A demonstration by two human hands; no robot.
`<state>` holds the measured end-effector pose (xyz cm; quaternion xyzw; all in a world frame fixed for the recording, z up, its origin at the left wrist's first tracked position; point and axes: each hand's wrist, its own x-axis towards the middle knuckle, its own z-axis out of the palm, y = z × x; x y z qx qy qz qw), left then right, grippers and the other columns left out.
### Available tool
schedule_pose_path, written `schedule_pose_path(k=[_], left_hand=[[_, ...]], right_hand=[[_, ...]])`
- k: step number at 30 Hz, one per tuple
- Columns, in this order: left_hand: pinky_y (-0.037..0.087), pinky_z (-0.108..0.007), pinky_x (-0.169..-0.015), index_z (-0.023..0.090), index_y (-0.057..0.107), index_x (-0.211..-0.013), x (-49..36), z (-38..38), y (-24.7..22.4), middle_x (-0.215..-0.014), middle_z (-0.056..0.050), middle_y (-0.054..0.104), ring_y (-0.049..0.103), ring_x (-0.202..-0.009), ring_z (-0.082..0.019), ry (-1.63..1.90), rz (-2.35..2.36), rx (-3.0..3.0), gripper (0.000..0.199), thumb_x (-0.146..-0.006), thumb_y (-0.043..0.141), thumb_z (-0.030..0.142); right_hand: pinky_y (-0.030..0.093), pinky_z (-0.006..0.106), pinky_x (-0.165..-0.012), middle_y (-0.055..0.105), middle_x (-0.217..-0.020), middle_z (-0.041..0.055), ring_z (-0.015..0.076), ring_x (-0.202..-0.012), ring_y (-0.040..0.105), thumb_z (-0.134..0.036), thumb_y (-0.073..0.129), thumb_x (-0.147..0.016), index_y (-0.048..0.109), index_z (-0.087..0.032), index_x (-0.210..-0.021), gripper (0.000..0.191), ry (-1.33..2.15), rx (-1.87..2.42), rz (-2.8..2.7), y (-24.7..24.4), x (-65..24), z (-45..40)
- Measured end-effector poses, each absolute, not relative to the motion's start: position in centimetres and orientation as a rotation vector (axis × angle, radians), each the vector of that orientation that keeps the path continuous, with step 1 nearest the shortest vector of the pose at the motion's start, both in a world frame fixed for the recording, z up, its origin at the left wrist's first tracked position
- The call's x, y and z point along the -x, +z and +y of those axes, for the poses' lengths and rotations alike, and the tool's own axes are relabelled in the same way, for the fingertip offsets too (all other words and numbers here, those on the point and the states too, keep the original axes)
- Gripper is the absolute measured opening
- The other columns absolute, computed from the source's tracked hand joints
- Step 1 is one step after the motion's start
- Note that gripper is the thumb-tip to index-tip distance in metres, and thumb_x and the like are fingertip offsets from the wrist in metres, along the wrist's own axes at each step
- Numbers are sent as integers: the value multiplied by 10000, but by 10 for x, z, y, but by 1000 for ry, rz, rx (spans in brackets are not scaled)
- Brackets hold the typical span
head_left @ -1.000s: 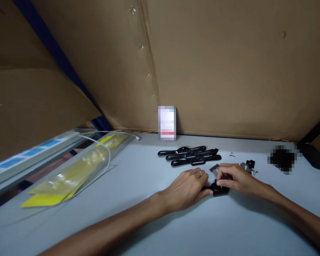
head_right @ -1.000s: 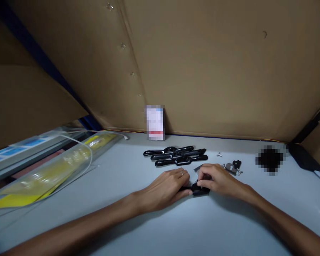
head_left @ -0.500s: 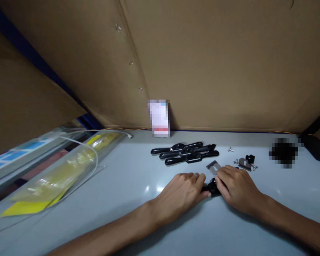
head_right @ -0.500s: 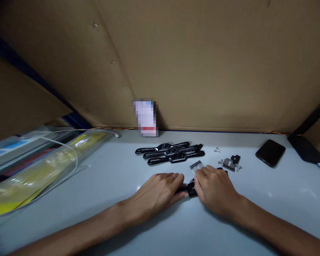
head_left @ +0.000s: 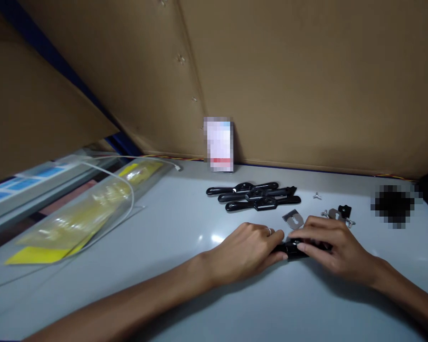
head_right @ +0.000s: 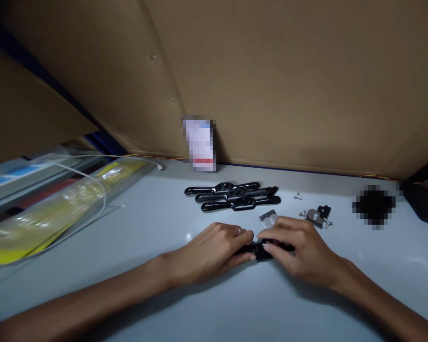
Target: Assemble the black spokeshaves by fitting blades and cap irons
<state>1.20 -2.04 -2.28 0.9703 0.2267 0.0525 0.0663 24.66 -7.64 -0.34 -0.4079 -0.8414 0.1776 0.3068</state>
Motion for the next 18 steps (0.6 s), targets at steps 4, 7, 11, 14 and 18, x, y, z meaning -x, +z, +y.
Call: schedule_pose_path(k=[4,7,11,14,18], left_hand=[[258,-316,-520,178,552,-981,-12,-20,-22,-714,-11,662,564,-575,-150,179,691,-2903,252,-1048,493,413],[279,-315,-522,181,581,-1048,-12,-20,-21,-744,-14,680,590,-597,-151,185,687,-2888,245,-1056,485,406],[330,-316,-535,187,600,-1117,-11,-20,-23,-783,-19,702,631,-630,-156,221,675,-2868,261,-1066,460,402],[347,-317,-534,182,568,-1235,-11,-20,-24,-790,-23,715,645,-633,-172,222,689,-2898,299,-1062,466,404],[377,-315,-548,187,490,-1375,-11,-20,-25,-844,-27,734,673,-673,-176,252,651,-2912,361,-1083,416,385]], right_hand=[[455,282,-615,664,-790,34,138,-700,603,-167,536,-986,779,-205,-1001,246,460,1048,-2300,-7,-243,-77],[465,277,-621,701,-772,7,127,-675,624,-144,559,-950,744,-209,-909,200,538,1171,-2210,-8,-239,-77],[452,268,-587,690,-702,-19,119,-617,616,-184,602,-940,676,-205,-815,147,520,1276,-2115,-9,-239,-76],[447,285,-600,657,-705,6,137,-638,598,-221,576,-977,640,-194,-776,212,321,1226,-2175,-11,-241,-76],[455,295,-636,649,-748,26,149,-677,592,-211,521,-1016,625,-187,-812,231,235,1194,-2247,-15,-240,-78]])
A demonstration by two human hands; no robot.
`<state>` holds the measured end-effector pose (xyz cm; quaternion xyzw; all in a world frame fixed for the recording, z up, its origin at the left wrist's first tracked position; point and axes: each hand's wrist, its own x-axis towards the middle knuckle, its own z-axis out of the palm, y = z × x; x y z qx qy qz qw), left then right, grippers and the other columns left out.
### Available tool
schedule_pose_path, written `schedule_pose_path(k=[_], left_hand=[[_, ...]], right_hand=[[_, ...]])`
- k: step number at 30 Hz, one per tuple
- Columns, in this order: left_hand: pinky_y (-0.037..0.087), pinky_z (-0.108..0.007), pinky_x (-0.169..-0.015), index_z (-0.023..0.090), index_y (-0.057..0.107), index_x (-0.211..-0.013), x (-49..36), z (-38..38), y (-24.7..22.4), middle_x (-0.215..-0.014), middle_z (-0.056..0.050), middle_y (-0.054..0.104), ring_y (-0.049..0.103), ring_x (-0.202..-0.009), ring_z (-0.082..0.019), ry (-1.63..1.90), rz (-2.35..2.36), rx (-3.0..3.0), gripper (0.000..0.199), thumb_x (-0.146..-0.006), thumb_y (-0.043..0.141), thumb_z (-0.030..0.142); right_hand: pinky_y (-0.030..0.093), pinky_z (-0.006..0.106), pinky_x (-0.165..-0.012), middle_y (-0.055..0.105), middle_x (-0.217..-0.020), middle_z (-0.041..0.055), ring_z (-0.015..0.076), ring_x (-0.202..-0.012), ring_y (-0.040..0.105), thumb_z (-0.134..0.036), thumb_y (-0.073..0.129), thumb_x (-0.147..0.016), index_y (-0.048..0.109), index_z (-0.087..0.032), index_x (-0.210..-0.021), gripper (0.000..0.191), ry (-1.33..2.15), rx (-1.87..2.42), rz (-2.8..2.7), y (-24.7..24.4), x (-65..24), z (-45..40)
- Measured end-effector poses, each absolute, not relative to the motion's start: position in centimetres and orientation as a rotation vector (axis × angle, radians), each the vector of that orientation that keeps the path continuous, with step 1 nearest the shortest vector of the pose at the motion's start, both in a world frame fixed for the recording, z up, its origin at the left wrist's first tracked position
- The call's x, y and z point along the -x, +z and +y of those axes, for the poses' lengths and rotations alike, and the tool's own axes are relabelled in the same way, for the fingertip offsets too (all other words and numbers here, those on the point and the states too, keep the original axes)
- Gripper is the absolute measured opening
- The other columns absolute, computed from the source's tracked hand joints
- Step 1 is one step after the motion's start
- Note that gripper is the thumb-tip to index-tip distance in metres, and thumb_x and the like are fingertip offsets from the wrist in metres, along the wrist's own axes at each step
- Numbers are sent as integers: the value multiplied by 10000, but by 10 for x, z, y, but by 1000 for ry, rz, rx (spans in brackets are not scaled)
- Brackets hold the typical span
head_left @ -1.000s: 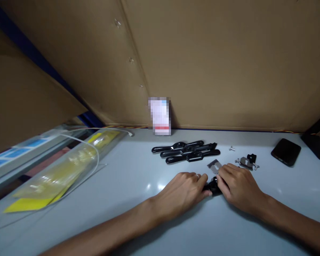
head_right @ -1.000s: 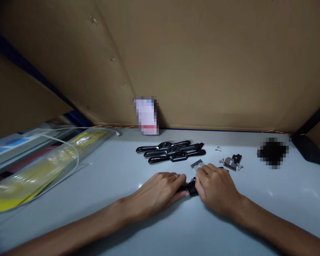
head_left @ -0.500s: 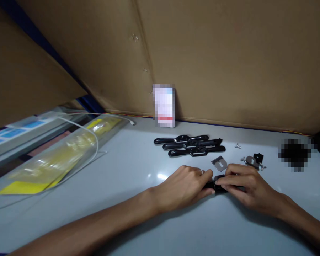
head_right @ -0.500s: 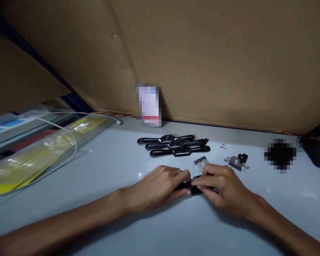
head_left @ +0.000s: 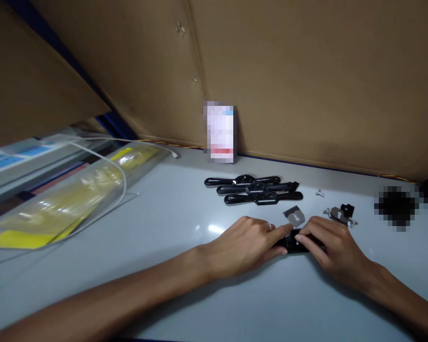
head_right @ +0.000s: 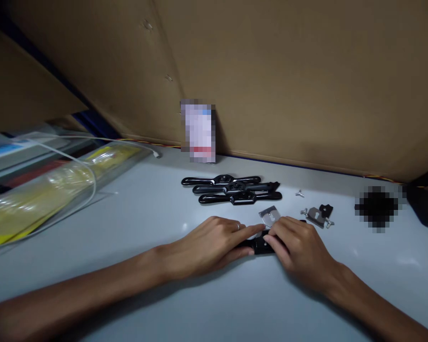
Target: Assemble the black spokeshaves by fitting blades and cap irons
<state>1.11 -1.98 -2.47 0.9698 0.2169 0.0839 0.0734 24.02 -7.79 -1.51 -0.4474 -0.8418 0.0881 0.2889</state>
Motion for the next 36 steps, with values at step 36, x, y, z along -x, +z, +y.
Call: schedule_pose_path(k=[36], left_hand=[[313,-328,-523,198,631,-1228,-10,-16,-21,-822,-28,744,691,-656,-194,280,630,-2819,295,-1050,503,396]], right_hand=[[445,282,-591,687,-730,-2,138,-632,596,-195,568,-953,668,-214,-843,150,535,1292,-2139,-6,-237,-71]])
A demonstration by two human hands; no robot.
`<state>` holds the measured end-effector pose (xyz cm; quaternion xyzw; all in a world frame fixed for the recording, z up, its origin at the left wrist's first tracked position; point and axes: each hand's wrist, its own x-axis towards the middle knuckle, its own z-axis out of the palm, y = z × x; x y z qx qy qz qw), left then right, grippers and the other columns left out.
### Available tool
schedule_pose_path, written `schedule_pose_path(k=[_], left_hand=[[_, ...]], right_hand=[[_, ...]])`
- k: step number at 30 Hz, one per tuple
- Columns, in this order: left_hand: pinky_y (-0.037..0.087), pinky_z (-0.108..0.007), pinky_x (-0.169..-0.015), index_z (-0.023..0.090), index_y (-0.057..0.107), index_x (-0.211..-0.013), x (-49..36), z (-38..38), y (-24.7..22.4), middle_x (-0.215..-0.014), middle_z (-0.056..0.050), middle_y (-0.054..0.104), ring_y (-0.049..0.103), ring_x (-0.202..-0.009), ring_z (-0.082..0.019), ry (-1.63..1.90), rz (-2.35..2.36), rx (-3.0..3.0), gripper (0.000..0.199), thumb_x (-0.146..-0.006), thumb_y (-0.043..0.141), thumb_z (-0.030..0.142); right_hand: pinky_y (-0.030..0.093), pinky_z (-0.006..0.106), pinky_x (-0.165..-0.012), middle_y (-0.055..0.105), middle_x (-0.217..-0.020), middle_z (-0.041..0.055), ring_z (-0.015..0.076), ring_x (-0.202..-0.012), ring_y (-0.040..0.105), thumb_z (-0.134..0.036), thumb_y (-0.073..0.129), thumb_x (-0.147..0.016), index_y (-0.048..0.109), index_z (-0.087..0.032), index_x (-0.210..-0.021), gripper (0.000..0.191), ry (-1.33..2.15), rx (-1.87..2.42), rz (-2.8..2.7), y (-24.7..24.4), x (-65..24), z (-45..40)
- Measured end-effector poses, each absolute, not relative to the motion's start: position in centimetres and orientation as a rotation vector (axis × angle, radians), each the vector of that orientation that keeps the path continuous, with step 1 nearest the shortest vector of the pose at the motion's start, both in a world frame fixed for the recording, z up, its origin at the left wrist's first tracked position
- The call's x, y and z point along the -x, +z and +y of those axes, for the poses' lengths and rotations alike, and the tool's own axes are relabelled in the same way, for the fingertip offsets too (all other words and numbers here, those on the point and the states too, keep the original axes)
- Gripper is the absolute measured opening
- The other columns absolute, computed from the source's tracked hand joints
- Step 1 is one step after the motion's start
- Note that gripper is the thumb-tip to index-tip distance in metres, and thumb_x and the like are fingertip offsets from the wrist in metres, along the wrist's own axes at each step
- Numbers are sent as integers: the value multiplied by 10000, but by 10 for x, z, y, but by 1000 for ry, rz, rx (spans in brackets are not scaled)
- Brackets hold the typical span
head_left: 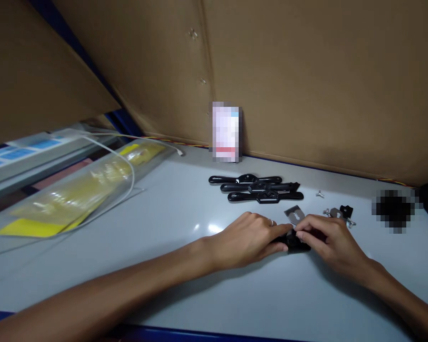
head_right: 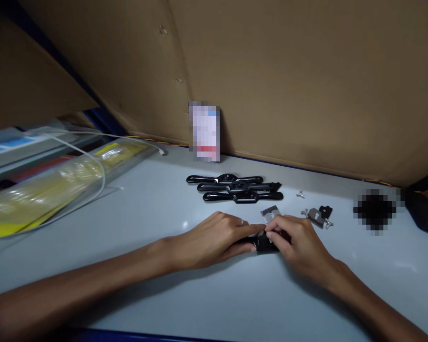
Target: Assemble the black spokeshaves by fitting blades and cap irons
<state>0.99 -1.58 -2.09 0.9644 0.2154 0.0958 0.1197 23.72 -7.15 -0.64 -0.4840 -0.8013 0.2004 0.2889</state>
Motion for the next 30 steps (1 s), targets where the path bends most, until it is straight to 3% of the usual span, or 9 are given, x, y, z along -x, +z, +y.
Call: schedule_pose_path(k=[4,10,14,18,24,30], left_hand=[[328,-334,-527,197,618,-1276,-10,-16,-21,-841,-41,752,708,-676,-204,281,624,-2824,326,-1059,476,396],[343,-337,-529,196,627,-1258,-10,-16,-23,-809,-45,737,692,-653,-191,307,627,-2809,349,-1073,433,420],[353,-339,-534,188,626,-1259,-9,-15,-25,-826,-57,742,701,-668,-196,309,621,-2806,357,-1075,428,421],[350,-333,-534,200,611,-1294,-9,-16,-23,-844,-44,752,713,-690,-207,288,625,-2805,343,-1060,483,415],[350,-327,-532,198,621,-1278,-10,-16,-22,-830,-46,749,703,-668,-197,277,643,-2821,334,-1062,475,407],[338,-332,-526,194,601,-1302,-9,-16,-21,-834,-45,740,695,-671,-194,263,626,-2818,343,-1065,459,398]], right_hand=[[420,300,-568,636,-687,20,149,-604,557,-223,515,-985,595,-198,-766,234,263,1282,-2237,-9,-238,-75],[368,318,-540,590,-640,33,149,-567,509,-148,452,-990,612,-188,-689,343,-188,1122,-2415,-9,-238,-82],[339,306,-495,536,-579,5,131,-514,462,-147,480,-981,654,-188,-671,357,-161,993,-2438,-6,-236,-84],[382,303,-517,614,-640,17,140,-550,531,-158,485,-997,739,-162,-875,282,-211,1028,-2426,-6,-237,-83],[350,311,-509,548,-576,8,133,-511,466,-132,485,-958,628,-192,-626,366,-227,1072,-2404,-6,-241,-81],[354,305,-514,569,-615,8,135,-539,497,-165,507,-992,712,-168,-791,287,-116,1024,-2410,-6,-241,-81]])
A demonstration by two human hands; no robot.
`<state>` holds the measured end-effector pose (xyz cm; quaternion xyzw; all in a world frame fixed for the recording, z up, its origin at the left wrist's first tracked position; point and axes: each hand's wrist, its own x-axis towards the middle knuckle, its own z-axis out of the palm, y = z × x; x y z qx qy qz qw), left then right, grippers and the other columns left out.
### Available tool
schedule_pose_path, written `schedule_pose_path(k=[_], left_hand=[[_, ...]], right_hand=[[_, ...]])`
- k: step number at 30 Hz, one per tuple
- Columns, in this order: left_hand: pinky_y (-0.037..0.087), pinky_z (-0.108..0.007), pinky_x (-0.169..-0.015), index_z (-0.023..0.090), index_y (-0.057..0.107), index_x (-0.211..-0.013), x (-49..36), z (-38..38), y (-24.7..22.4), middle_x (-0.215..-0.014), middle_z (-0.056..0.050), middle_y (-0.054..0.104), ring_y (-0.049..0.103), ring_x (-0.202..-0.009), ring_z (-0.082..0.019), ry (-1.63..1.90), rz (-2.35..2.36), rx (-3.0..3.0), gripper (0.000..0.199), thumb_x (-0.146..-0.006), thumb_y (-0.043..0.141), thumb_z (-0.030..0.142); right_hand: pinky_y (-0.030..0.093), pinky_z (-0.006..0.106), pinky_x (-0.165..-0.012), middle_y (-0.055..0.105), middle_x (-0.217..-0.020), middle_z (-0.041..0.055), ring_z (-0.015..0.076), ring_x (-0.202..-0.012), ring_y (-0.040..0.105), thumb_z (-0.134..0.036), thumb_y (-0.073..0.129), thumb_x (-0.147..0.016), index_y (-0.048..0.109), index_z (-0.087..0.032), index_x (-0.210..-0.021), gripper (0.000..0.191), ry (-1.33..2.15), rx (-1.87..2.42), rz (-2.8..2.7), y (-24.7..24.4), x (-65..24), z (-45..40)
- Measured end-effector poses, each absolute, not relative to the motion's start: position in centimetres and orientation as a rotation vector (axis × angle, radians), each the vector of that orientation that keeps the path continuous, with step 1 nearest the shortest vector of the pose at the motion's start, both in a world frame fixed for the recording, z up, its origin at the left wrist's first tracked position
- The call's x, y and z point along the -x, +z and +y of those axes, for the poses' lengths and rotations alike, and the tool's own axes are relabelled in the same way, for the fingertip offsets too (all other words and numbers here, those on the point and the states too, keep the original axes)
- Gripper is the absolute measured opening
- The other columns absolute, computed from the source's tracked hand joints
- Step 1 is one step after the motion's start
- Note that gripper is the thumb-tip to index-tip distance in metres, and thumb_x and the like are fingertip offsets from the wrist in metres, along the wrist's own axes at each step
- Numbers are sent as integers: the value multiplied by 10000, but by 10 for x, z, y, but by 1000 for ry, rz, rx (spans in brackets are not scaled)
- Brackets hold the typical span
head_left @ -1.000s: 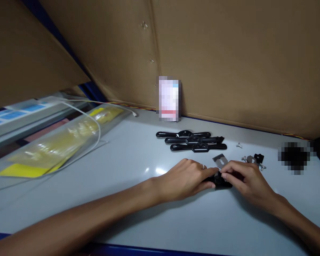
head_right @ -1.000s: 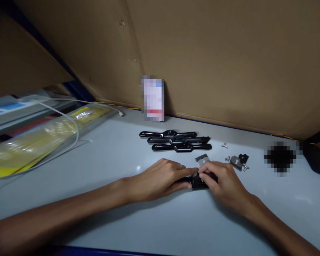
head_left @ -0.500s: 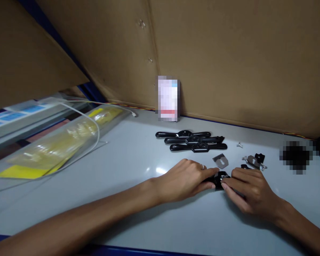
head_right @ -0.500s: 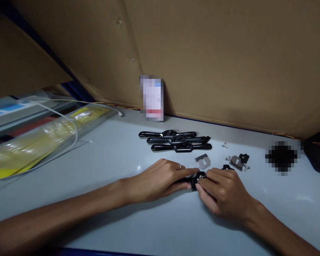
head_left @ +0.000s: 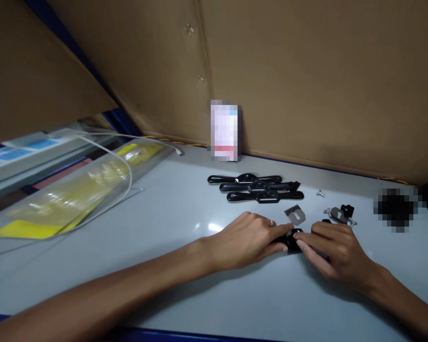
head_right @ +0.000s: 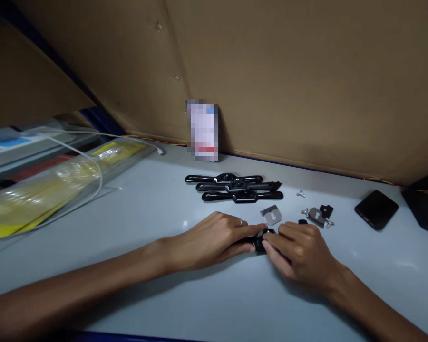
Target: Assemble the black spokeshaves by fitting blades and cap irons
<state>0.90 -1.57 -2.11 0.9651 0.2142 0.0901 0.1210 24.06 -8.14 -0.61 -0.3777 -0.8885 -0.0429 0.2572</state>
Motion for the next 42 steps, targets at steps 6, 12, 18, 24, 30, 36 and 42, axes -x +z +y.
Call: schedule_pose_path(k=[6,12,18,24,30,36,42], left_hand=[[383,-325,-553,169,633,-1236,-10,-16,-21,-823,-53,729,684,-673,-196,224,636,-2867,306,-1058,491,374],[381,-310,-543,146,620,-1195,-9,-15,-21,-783,-47,717,654,-616,-167,230,619,-2929,326,-1090,421,381],[387,-319,-517,148,616,-1197,-7,-15,-22,-729,-32,685,636,-572,-166,243,590,-3006,344,-1100,390,388],[405,-303,-522,156,585,-1242,-6,-15,-23,-714,-12,679,620,-549,-152,306,587,-3041,391,-1115,317,411],[409,-301,-532,154,579,-1268,-5,-15,-22,-732,-19,690,625,-553,-156,306,558,-3043,385,-1112,333,406],[398,-305,-534,160,512,-1387,-6,-14,-22,-751,-17,700,642,-572,-160,267,553,-3055,374,-1098,406,372],[381,-310,-522,166,578,-1279,-6,-13,-23,-766,-16,714,645,-582,-155,272,554,-3030,337,-1099,398,386]], right_hand=[[370,306,-555,565,-622,9,140,-556,493,-198,477,-999,643,-187,-693,348,-62,1309,-2282,-7,-256,-72],[414,317,-616,628,-714,43,164,-656,559,-198,443,-998,678,-184,-752,340,120,1299,-2390,-9,-251,-75],[409,328,-625,617,-705,49,172,-661,546,-209,443,-998,678,-183,-716,368,190,1304,-2358,-10,-251,-75],[437,325,-674,692,-833,54,182,-736,604,-180,454,-983,752,-192,-1047,305,274,1348,-2283,-16,-253,-73],[420,324,-666,663,-784,47,178,-726,586,-174,449,-970,755,-175,-912,312,320,1319,-2297,-16,-251,-73],[411,316,-648,653,-770,42,166,-699,564,-158,473,-955,746,-175,-911,277,339,1284,-2295,-14,-250,-73],[428,328,-661,657,-772,49,171,-698,575,-177,455,-974,737,-175,-891,294,337,1276,-2284,-16,-250,-73]])
